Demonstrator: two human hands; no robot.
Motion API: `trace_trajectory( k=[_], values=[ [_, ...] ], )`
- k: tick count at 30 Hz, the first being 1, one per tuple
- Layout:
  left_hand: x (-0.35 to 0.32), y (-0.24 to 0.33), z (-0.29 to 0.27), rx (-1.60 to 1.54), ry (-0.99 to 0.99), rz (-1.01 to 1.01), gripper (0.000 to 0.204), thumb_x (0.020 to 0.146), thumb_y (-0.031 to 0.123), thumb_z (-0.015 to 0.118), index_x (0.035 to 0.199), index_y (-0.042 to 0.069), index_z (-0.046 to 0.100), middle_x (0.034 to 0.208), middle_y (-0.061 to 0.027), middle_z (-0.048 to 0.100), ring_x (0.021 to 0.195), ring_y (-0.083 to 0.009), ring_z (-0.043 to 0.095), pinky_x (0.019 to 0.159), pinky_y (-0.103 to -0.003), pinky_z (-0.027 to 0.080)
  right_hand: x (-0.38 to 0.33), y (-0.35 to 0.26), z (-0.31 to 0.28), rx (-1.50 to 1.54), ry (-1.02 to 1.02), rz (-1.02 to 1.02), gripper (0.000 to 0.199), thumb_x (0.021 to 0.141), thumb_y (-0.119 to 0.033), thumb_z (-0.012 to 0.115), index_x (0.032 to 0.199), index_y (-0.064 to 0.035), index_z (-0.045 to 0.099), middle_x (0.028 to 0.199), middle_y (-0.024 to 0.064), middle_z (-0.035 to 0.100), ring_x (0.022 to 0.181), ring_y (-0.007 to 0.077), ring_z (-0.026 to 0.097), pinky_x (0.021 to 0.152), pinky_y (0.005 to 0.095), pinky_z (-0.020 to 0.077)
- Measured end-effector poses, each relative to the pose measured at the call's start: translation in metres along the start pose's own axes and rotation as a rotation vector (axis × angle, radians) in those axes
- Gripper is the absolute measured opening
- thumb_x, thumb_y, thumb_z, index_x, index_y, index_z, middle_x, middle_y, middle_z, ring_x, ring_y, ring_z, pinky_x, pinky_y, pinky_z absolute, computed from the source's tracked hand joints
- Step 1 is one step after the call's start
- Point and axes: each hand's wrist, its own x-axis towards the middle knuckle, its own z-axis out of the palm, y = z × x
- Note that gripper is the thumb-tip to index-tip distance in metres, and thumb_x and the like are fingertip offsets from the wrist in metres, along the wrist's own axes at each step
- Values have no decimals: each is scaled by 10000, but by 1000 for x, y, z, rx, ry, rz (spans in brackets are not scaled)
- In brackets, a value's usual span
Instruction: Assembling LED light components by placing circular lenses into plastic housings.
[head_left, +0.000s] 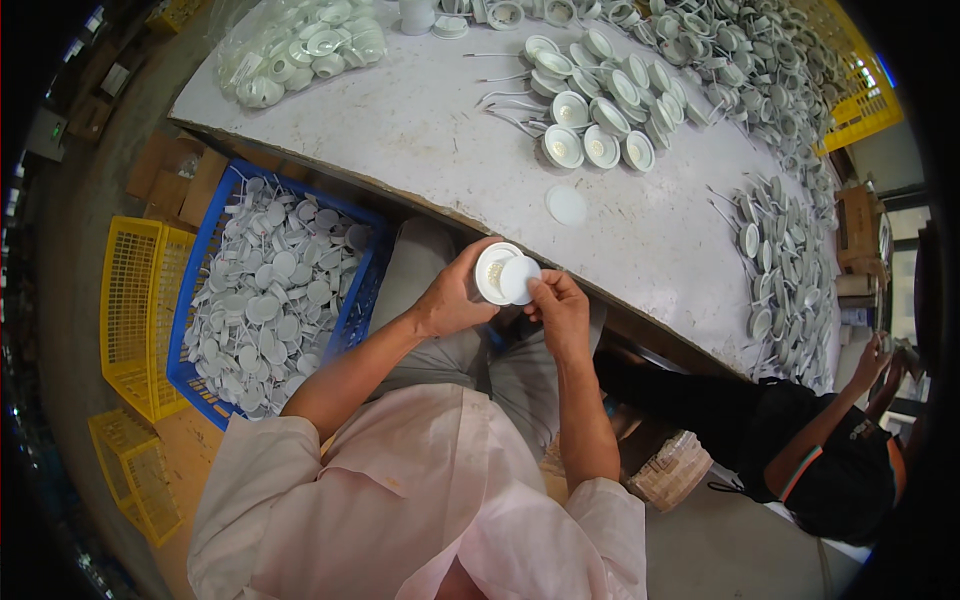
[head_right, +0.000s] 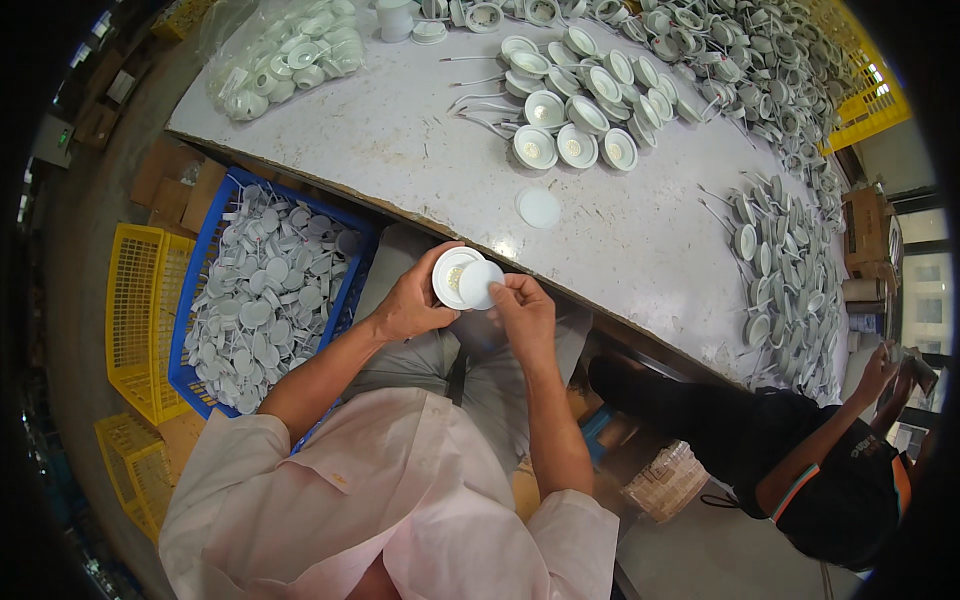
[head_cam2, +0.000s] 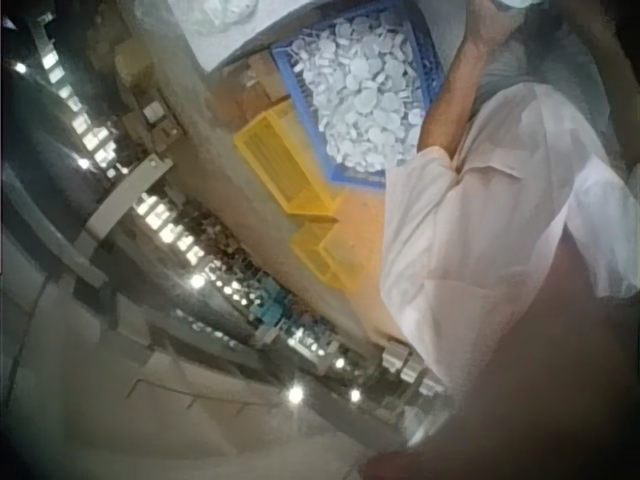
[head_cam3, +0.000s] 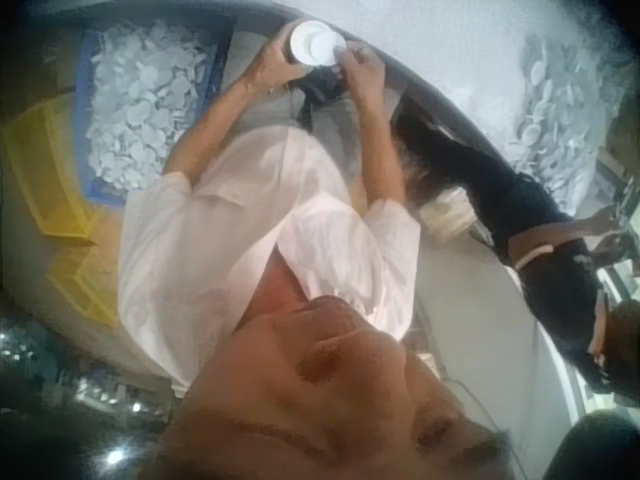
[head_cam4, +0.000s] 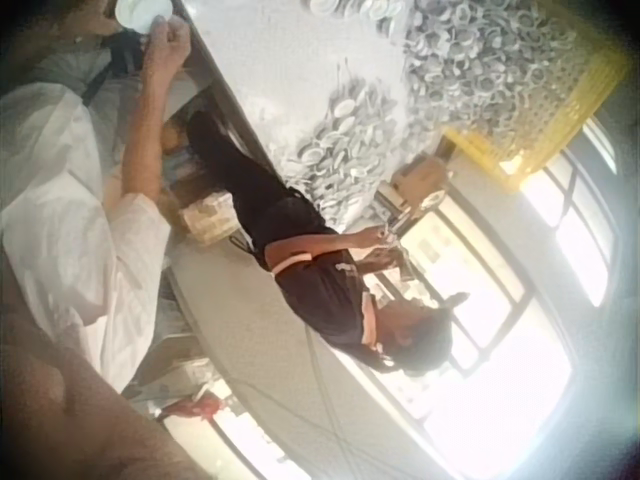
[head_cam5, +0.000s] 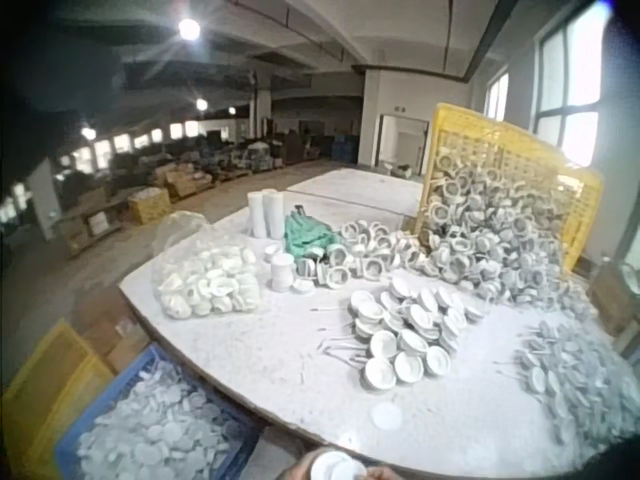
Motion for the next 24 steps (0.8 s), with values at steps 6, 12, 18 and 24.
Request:
trace_trajectory(
  k=[6,12,18,24],
  values=[
    [-6,2,8,-63,-14,-76,729,722,65,679,1360,21,328,1223,-124,505,1122,-190,510,952,-318,427,-6,6,16,-9,53,-21,131,828,-81,670,894,-31,568,716,-7,581,563,40,538,479,177,436],
    [-6,1,5,210,49,-8,558,834,144,626,1326,31,388,1158,-128,563,1075,-194,546,908,-329,457,-4,8,22,-32,53,-15,171,815,-75,691,882,-61,534,682,-13,551,526,51,534,447,174,447],
    [-7,4,7,230,77,-40,534,830,104,594,1322,46,395,1163,-131,562,1069,-202,550,903,-326,459,-4,11,23,-20,37,-12,174,815,-80,693,877,-54,533,680,-9,552,515,50,528,446,175,448],
    [-9,5,9,262,96,-66,517,835,81,551,1321,44,379,1153,-146,562,1060,-212,554,895,-331,460,-3,12,24,39,19,25,193,812,-101,707,829,-62,518,649,0,555,507,53,528,449,177,454]
  ],
)
